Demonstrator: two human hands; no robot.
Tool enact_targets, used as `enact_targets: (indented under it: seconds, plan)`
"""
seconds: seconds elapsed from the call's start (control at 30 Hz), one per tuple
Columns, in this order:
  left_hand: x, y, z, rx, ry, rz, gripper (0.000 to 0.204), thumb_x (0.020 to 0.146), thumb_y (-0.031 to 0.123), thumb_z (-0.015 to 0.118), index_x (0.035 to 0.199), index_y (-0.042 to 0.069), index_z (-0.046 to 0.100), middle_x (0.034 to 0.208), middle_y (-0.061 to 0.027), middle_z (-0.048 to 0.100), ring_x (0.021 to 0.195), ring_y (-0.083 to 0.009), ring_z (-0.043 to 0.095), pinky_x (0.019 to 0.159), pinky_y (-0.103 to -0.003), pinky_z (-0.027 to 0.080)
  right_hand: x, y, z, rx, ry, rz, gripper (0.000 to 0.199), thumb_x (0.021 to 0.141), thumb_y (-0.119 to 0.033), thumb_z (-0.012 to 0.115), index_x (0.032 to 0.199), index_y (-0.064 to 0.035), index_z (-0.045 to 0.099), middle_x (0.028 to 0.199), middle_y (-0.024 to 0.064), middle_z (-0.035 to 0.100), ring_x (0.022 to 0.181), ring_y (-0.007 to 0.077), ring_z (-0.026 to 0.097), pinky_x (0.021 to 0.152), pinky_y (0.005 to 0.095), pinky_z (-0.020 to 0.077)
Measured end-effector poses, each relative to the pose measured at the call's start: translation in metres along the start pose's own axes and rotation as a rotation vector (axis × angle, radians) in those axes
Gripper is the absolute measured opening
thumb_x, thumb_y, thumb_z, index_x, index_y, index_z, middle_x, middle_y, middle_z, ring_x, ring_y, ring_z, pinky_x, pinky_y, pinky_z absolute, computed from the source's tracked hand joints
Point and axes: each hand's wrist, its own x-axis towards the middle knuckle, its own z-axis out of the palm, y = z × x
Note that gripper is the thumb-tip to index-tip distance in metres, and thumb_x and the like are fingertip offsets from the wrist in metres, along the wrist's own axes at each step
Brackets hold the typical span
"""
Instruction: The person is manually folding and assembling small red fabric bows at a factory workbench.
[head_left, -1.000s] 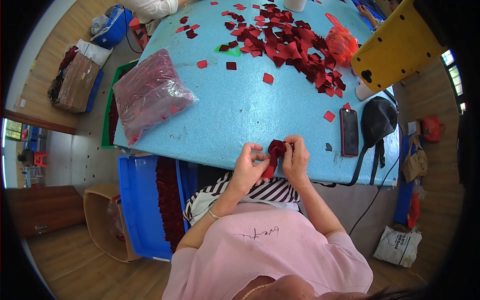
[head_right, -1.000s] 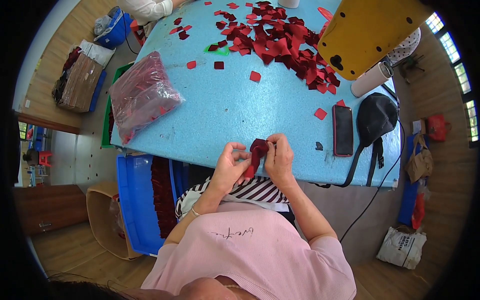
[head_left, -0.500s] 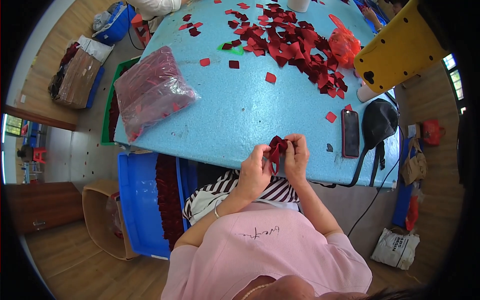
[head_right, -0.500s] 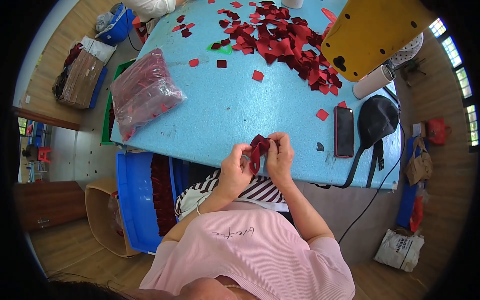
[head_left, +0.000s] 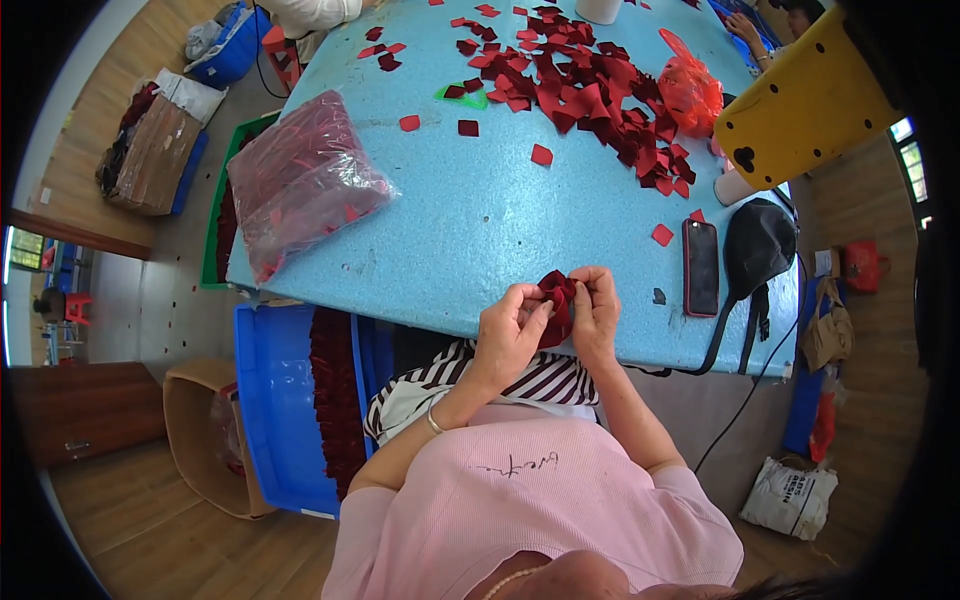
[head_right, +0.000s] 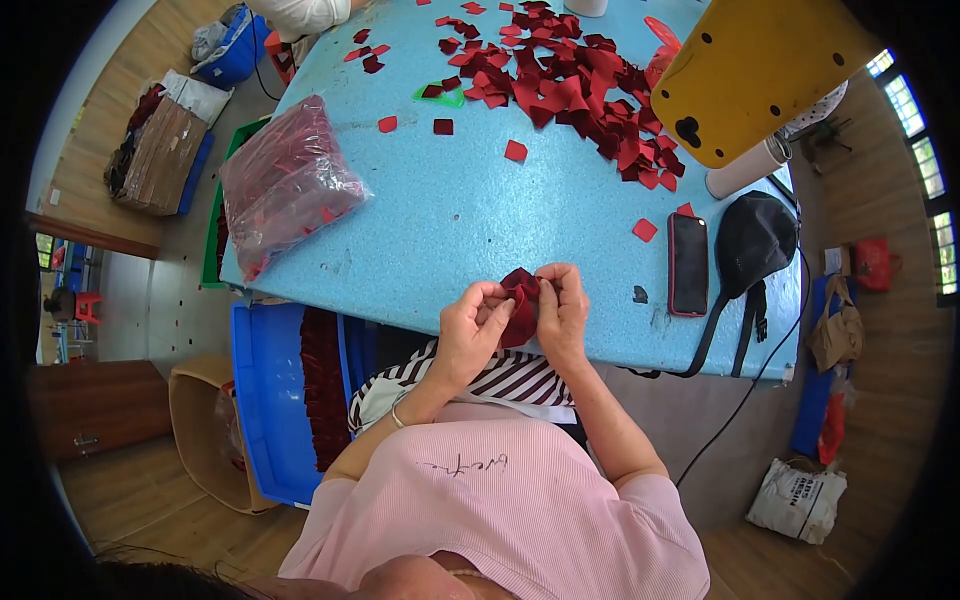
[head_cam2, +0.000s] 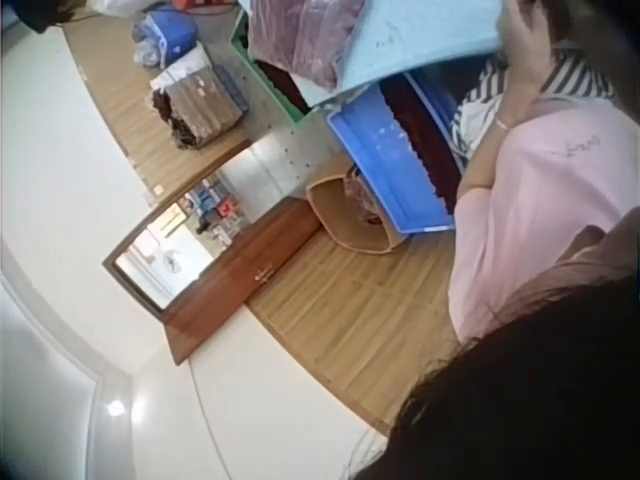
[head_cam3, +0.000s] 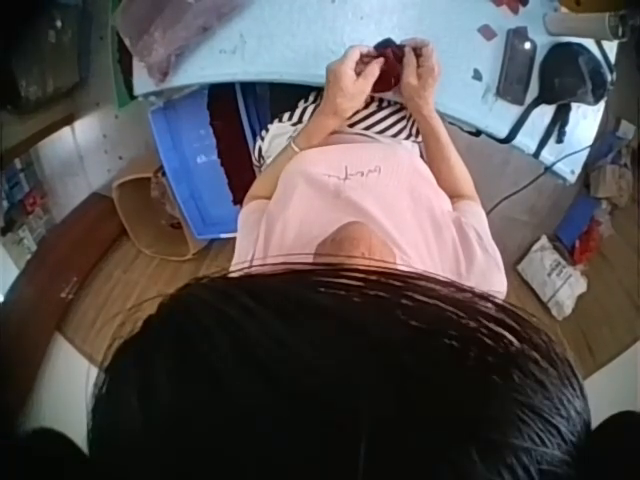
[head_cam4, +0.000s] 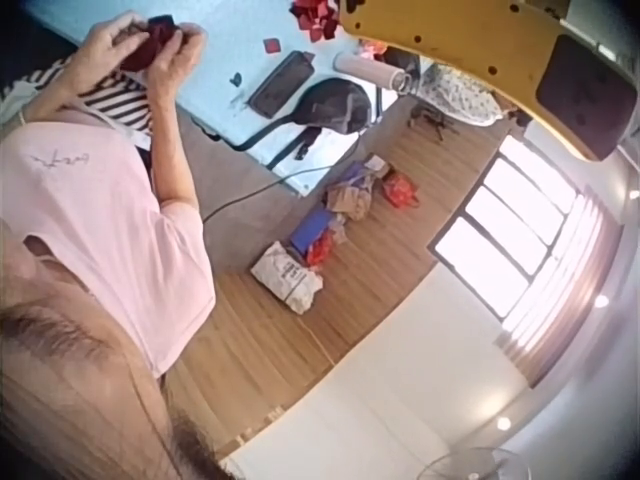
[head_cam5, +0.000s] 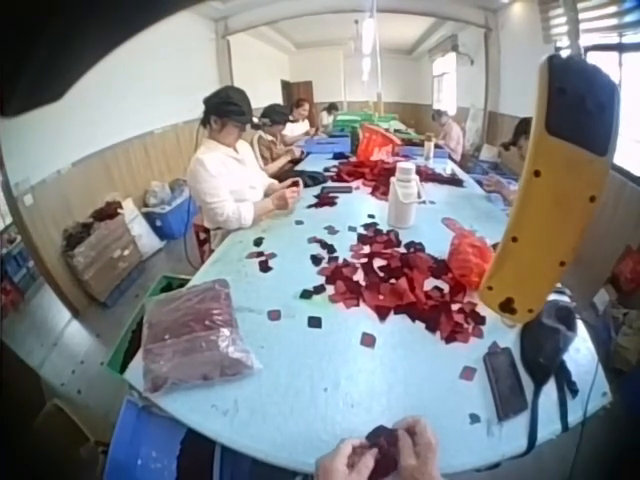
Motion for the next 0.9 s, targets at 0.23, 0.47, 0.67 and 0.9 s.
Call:
enact_targets:
  seconds: [0.23, 0.47, 0.67, 0.9]
  plan:
    - [0.006, 0.005, -0.002, -0.024, -0.044, -0.069, 0.024, 0.086, 0.005, 0.067, 0.105, -0.002, 0.054, 0.081, -0.0031, 0.061, 0.062, -0.0036, 0.056, 0.054, -0.019, 0.046, 0.001, 0.008, 0.002, -0.024, 0.0, -0.029, 0.011, 0.092, 0.005, 0.045, 0.097, -0.0018, 0.052, 0.09, 0.003, 0.056, 0.08, 0.0087, 0.05, 0.075, 0.0223, 0.0432]
    - [0.006, -0.006, -0.001, -0.107, -0.061, -0.005, 0.025, 0.086, 0.001, 0.064, 0.107, -0.001, 0.051, 0.083, -0.0022, 0.059, 0.068, -0.0033, 0.057, 0.054, -0.018, 0.046, 0.002, 0.016, 0.007, 0.26, -0.003, 0.116, 0.011, 0.093, 0.004, 0.045, 0.098, -0.0022, 0.053, 0.09, 0.003, 0.057, 0.08, 0.0073, 0.052, 0.073, 0.0217, 0.0448]
    - [0.01, 0.006, -0.007, -0.348, -0.129, -0.24, 0.02, 0.091, 0.006, 0.061, 0.107, 0.0, 0.051, 0.086, -0.0035, 0.061, 0.069, -0.0043, 0.058, 0.054, -0.019, 0.048, 0.002, 0.015, 0.005, 0.31, -0.013, 0.129, 0.012, 0.093, 0.004, 0.045, 0.099, -0.0022, 0.052, 0.09, 0.002, 0.057, 0.08, 0.0073, 0.051, 0.073, 0.0211, 0.0442]
    - [0.011, -0.016, -0.002, -0.114, -0.065, -0.051, 0.019, 0.09, 0.006, 0.06, 0.104, -0.004, 0.052, 0.083, -0.0056, 0.063, 0.07, -0.0072, 0.059, 0.061, -0.023, 0.05, 0.001, 0.01, 0.007, 0.017, 0.0, -0.079, 0.011, 0.089, 0.007, 0.049, 0.095, -0.0015, 0.053, 0.086, 0.0032, 0.056, 0.076, 0.0085, 0.051, 0.069, 0.0213, 0.0436]
